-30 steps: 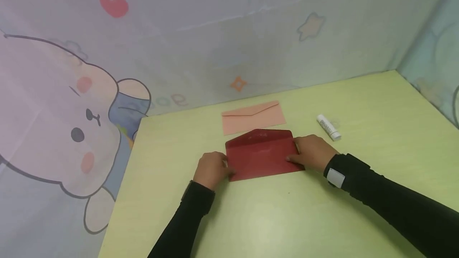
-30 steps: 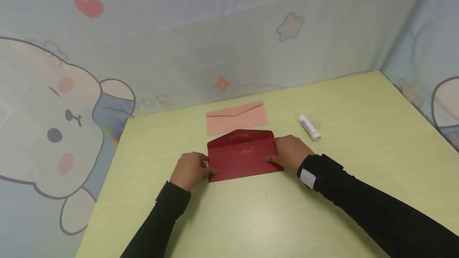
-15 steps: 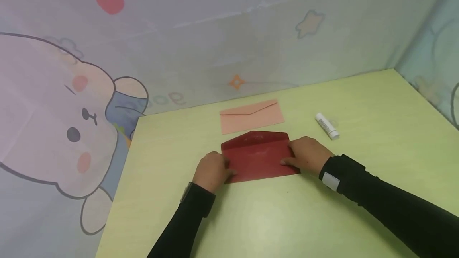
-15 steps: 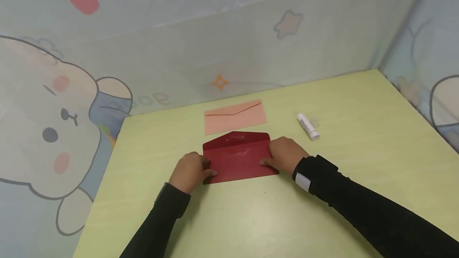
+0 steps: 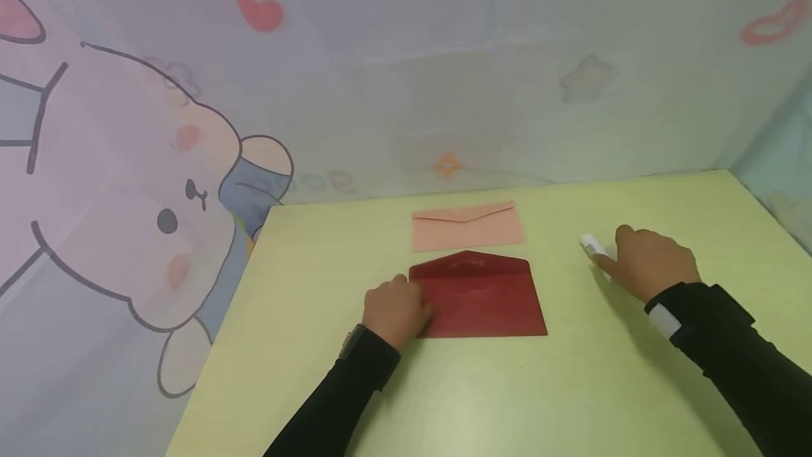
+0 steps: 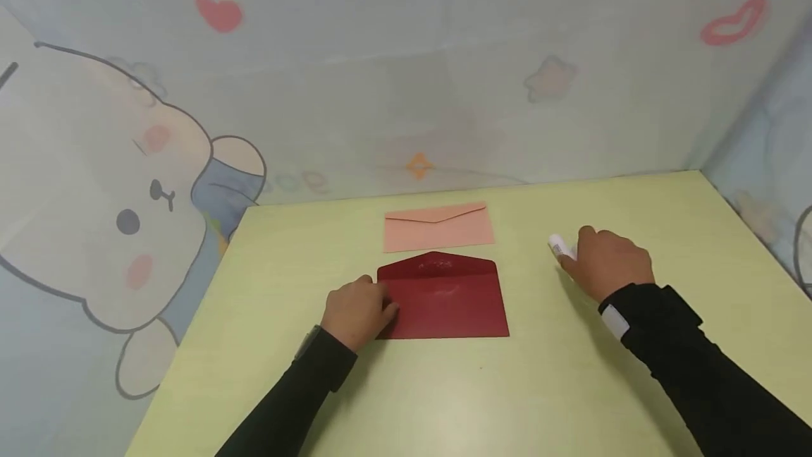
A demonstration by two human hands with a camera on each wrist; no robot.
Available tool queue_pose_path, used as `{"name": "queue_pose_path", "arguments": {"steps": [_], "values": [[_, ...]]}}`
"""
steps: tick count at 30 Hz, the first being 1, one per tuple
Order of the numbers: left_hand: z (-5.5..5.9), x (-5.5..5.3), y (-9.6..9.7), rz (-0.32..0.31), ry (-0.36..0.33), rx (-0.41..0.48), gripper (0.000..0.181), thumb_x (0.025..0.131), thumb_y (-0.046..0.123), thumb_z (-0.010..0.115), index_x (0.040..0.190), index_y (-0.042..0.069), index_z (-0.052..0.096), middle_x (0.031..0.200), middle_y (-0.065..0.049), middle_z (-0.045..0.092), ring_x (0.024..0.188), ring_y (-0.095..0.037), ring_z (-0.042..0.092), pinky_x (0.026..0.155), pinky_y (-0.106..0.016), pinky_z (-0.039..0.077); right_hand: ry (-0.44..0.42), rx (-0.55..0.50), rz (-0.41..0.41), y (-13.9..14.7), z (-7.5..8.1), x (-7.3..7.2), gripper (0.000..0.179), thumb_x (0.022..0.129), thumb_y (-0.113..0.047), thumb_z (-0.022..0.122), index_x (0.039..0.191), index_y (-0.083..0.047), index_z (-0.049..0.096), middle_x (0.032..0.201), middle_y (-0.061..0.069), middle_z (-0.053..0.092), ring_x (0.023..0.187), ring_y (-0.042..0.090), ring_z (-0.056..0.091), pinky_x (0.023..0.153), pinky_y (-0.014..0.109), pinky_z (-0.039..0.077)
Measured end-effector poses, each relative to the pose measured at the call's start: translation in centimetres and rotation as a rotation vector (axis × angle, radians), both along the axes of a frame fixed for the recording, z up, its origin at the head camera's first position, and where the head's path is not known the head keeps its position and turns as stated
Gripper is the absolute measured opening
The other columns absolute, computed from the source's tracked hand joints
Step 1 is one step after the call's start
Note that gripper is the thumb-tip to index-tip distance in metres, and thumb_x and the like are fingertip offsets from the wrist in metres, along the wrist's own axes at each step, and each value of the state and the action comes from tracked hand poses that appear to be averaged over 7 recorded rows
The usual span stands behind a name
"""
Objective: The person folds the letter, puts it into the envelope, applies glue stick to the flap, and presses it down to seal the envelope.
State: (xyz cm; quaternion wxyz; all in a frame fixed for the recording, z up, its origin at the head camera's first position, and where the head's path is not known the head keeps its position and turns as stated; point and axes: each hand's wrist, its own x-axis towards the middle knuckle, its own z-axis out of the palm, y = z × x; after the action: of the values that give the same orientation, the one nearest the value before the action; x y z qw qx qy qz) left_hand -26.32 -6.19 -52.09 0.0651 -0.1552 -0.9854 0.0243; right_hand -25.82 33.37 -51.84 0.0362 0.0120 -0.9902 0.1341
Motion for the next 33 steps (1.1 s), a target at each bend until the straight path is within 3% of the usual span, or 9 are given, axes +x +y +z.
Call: {"name": "queue_pose_path", "arguments": {"steps": [6, 13, 20, 26, 30, 33], "values": [[0.3, -0.6, 0.3, 0.017, 0.018, 0.003, 0.030, 0.090, 0.030, 0.068, 0.063, 0.019, 0.064, 0.072, -0.003, 0.061, 0.055, -0.023, 0.059, 0.043, -0.038, 0.044, -0.064, -0.020, 0.009, 0.4, -0.5, -0.9, 0.041, 0.094, -0.034, 0.069, 0.091, 0.005, 0.056, 0.063, 0.010, 0.056, 0.053, 0.023, 0.050, 0.042, 0.034, 0.039], [0.4, -1.1, 0.9, 0.010, 0.054, 0.023, 0.026, 0.090, 0.027, 0.068, 0.067, 0.016, 0.068, 0.077, -0.006, 0.066, 0.062, -0.026, 0.065, 0.045, -0.041, 0.050, -0.045, -0.059, -0.005, 0.7, -0.5, -1.3, 0.034, 0.094, -0.028, 0.069, 0.091, 0.004, 0.059, 0.064, 0.010, 0.058, 0.054, 0.022, 0.050, 0.044, 0.033, 0.039], [0.1, -1.6, 1.2, 0.002, 0.053, 0.019, 0.024, 0.091, 0.026, 0.066, 0.069, 0.016, 0.069, 0.076, -0.006, 0.065, 0.062, -0.025, 0.063, 0.045, -0.041, 0.050, -0.027, -0.101, -0.043, 1.0, -0.4, -1.0, 0.054, 0.091, -0.029, 0.072, 0.120, 0.007, 0.044, 0.068, 0.018, 0.060, 0.054, 0.026, 0.053, 0.043, 0.034, 0.040], [0.2, -2.1, 0.9, 0.012, 0.053, 0.025, 0.023, 0.091, 0.025, 0.065, 0.070, 0.017, 0.069, 0.075, -0.006, 0.064, 0.062, -0.025, 0.062, 0.047, -0.043, 0.051, 0.028, -0.111, -0.044, 0.4, -0.1, -1.5, 0.054, 0.093, -0.028, 0.071, 0.124, 0.005, 0.041, 0.065, 0.016, 0.059, 0.052, 0.024, 0.052, 0.044, 0.033, 0.038], [0.3, -2.3, 0.2, 0.029, 0.046, 0.041, 0.023, 0.093, 0.026, 0.064, 0.076, 0.015, 0.073, 0.074, -0.006, 0.062, 0.063, -0.024, 0.060, 0.048, -0.042, 0.052, 0.040, -0.191, -0.013, -0.4, 0.5, -1.8, 0.051, 0.096, -0.032, 0.069, 0.122, 0.005, 0.047, 0.076, 0.020, 0.067, 0.055, 0.020, 0.055, 0.047, 0.031, 0.040], [0.5, -2.3, -0.2, 0.032, 0.051, 0.090, 0.023, 0.097, 0.026, 0.062, 0.085, 0.012, 0.077, 0.076, -0.007, 0.063, 0.069, -0.024, 0.061, 0.052, -0.042, 0.056, 0.015, -0.349, 0.021, -1.9, 1.4, -1.5, 0.053, 0.097, -0.041, 0.069, 0.121, 0.002, 0.050, 0.095, 0.022, 0.073, 0.062, 0.017, 0.065, 0.052, 0.031, 0.048]]}}
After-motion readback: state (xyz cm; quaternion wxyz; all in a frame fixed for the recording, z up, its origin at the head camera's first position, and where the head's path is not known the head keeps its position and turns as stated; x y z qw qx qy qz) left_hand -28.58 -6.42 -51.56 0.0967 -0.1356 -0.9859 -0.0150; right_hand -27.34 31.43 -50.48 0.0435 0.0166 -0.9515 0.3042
